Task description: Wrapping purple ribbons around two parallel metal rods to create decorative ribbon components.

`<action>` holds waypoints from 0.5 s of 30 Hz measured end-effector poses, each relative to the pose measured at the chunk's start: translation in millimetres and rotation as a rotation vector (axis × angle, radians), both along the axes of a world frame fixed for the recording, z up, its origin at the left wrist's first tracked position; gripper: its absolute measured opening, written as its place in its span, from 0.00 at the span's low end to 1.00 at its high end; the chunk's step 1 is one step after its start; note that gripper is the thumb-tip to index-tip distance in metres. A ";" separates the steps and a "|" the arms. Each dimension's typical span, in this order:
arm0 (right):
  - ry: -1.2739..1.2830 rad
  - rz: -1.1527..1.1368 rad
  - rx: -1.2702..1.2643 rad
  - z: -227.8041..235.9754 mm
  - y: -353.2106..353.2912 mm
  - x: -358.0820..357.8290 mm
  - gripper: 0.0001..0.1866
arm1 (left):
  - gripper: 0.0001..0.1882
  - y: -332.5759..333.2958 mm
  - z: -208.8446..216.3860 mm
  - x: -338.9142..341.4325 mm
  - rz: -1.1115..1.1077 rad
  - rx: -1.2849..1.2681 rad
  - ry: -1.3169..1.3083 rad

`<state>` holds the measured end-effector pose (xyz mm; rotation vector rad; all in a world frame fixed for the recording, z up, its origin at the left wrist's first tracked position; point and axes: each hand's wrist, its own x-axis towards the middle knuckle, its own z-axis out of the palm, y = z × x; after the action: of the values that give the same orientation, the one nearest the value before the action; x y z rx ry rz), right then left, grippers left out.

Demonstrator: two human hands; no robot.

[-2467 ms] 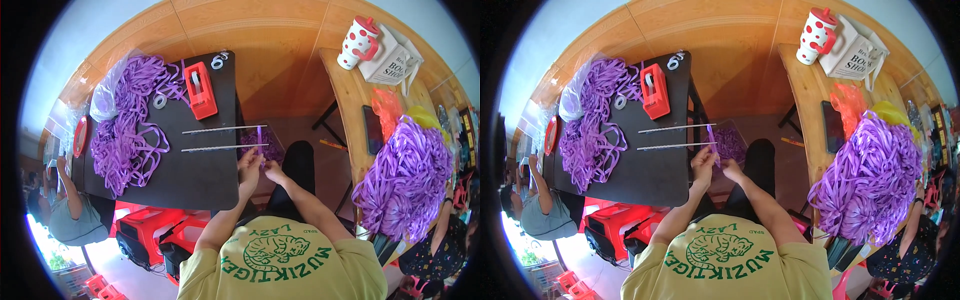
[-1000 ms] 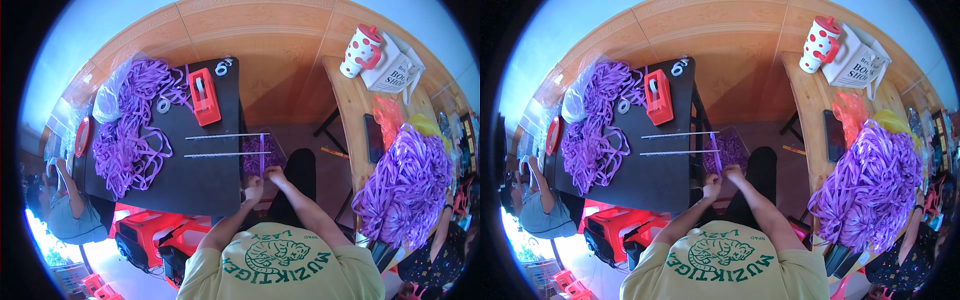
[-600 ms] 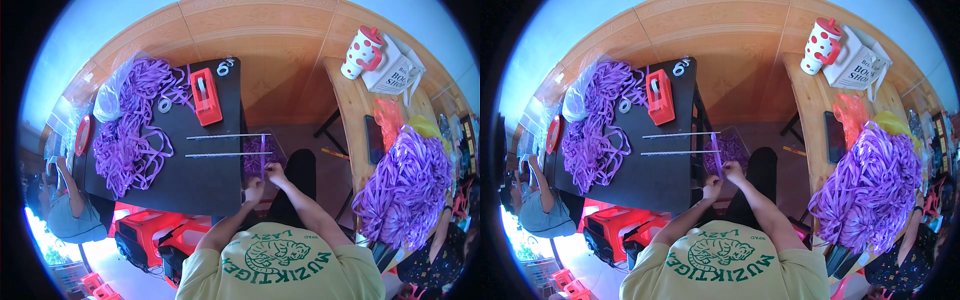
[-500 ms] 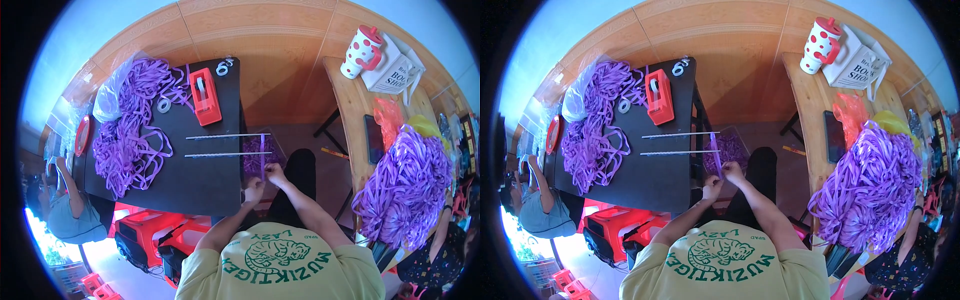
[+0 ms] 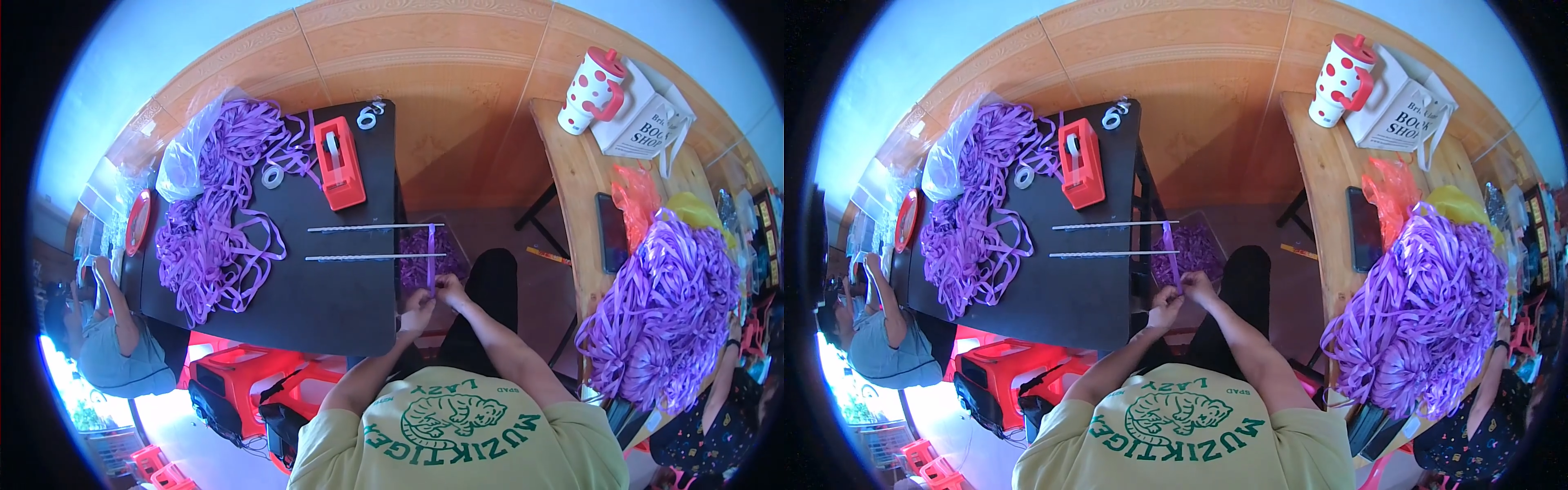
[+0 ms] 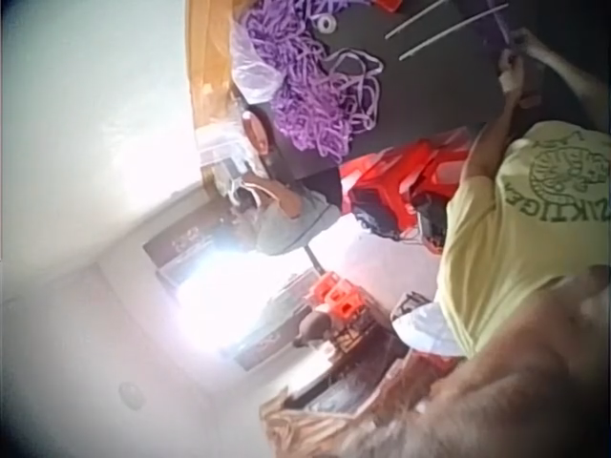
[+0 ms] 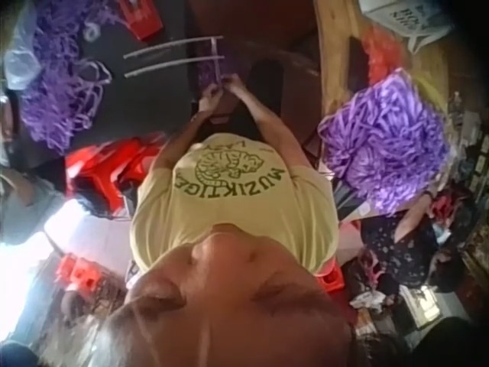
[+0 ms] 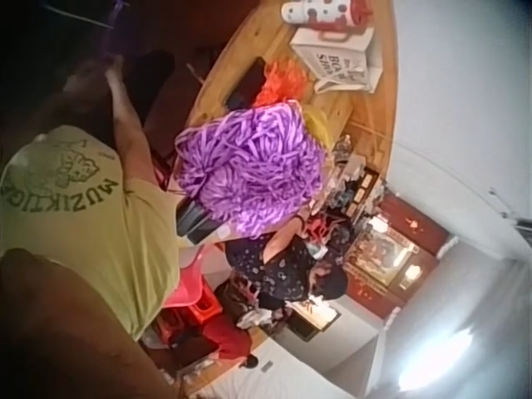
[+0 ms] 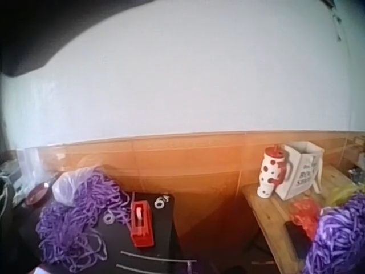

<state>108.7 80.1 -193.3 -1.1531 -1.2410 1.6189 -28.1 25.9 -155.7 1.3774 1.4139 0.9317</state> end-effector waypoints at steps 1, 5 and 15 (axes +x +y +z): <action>0.000 0.001 0.001 -3.2 0.7 -0.1 0.05 | 0.08 1.1 0.5 0.2 -0.016 -0.007 -0.024; -0.016 0.024 0.036 -21.6 10.1 7.8 0.06 | 0.06 1.7 -4.0 14.2 0.065 0.154 -0.060; -0.112 0.107 -0.040 -15.7 13.5 6.3 0.09 | 0.10 7.1 -35.2 8.4 0.128 0.087 -0.096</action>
<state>115.0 93.6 -209.1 -1.2349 -1.3682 1.6838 -19.6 33.0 -190.9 1.2989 1.4156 1.1398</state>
